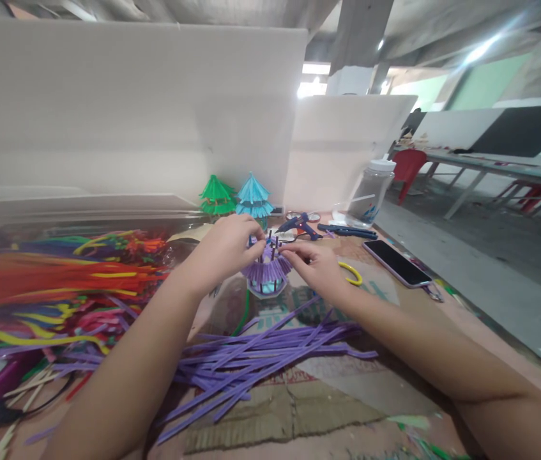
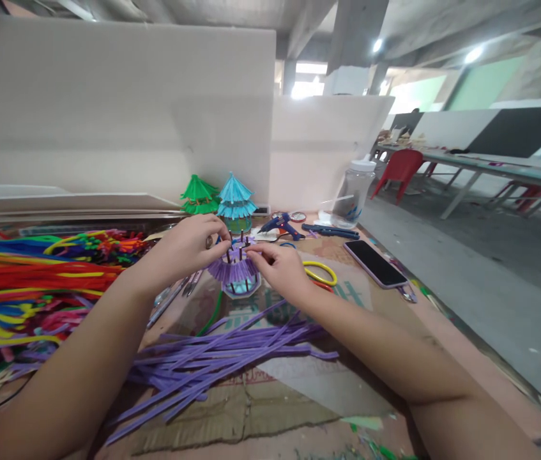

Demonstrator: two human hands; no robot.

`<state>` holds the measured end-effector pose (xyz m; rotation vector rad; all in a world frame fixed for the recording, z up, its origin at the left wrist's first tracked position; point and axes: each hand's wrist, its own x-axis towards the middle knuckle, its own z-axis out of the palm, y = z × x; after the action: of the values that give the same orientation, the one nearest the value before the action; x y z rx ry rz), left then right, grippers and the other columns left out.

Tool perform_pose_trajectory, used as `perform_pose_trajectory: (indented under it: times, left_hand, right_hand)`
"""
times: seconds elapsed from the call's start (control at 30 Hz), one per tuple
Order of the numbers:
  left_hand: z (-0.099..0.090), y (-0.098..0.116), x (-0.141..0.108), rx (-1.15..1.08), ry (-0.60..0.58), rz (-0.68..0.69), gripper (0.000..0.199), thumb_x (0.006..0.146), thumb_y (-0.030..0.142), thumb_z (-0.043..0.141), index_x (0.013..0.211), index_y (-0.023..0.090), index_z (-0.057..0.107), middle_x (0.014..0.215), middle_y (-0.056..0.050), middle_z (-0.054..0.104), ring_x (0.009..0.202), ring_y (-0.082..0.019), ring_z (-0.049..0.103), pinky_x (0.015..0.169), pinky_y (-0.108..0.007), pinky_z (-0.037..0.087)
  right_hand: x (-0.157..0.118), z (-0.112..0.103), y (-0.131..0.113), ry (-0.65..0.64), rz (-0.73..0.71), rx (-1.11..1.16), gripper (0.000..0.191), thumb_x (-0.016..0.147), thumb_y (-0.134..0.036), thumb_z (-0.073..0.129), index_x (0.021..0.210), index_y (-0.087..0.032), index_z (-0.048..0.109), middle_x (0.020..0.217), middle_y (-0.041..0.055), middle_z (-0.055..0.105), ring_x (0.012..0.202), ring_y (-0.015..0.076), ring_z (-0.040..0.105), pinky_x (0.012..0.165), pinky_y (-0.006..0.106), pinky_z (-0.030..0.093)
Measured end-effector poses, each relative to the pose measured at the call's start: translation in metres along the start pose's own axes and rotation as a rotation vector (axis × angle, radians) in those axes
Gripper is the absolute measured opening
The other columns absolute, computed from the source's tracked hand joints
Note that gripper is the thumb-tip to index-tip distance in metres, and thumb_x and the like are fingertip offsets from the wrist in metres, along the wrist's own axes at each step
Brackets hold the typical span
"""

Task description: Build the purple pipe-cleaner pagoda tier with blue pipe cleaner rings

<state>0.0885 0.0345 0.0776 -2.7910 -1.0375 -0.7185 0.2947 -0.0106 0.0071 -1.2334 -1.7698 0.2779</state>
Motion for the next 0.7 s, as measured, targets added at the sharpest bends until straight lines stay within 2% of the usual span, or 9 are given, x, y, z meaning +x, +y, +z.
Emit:
perform_pose_trajectory:
  times: [0.17,0.3,0.47,0.7]
  left_hand:
    - [0.001,-0.002,0.000,0.001,0.003,-0.003,0.020,0.090,0.026,0.054,0.086,0.017,0.071,0.089,-0.006,0.069,0.089,-0.023,0.062,0.081,-0.035,0.045]
    - [0.001,-0.002,0.000,0.003,0.003,-0.003,0.020,0.090,0.026,0.054,0.086,0.017,0.071,0.090,-0.006,0.069,0.088,-0.023,0.062,0.080,-0.035,0.045]
    - [0.001,-0.003,0.000,0.008,-0.004,0.014,0.019,0.089,0.025,0.054,0.087,0.017,0.072,0.091,-0.006,0.070,0.089,-0.023,0.063,0.083,-0.036,0.046]
    - [-0.001,-0.005,-0.001,0.043,0.019,0.013,0.023,0.091,0.026,0.054,0.091,0.016,0.074,0.092,-0.007,0.071,0.092,-0.025,0.065,0.084,-0.037,0.048]
  right_hand:
    - [0.000,0.004,0.006,-0.014,-0.014,-0.012,0.028,0.092,-0.032,0.057,0.103,-0.018,0.079,0.092,0.0059,0.080,0.082,0.0201,0.071,0.070,0.028,0.051]
    - [0.001,0.008,0.009,-0.035,0.023,-0.013,0.028,0.092,-0.030,0.058,0.104,-0.018,0.080,0.094,0.0061,0.080,0.081,0.0199,0.072,0.071,0.028,0.052]
    - [0.003,0.013,0.009,-0.062,0.050,-0.005,0.027,0.093,-0.031,0.059,0.107,-0.020,0.079,0.102,0.0059,0.080,0.090,0.0209,0.073,0.079,0.030,0.054]
    - [0.000,0.011,0.008,-0.032,-0.056,-0.163,0.026,0.094,-0.033,0.060,0.109,-0.023,0.079,0.098,0.0051,0.080,0.079,0.0196,0.073,0.071,0.029,0.053]
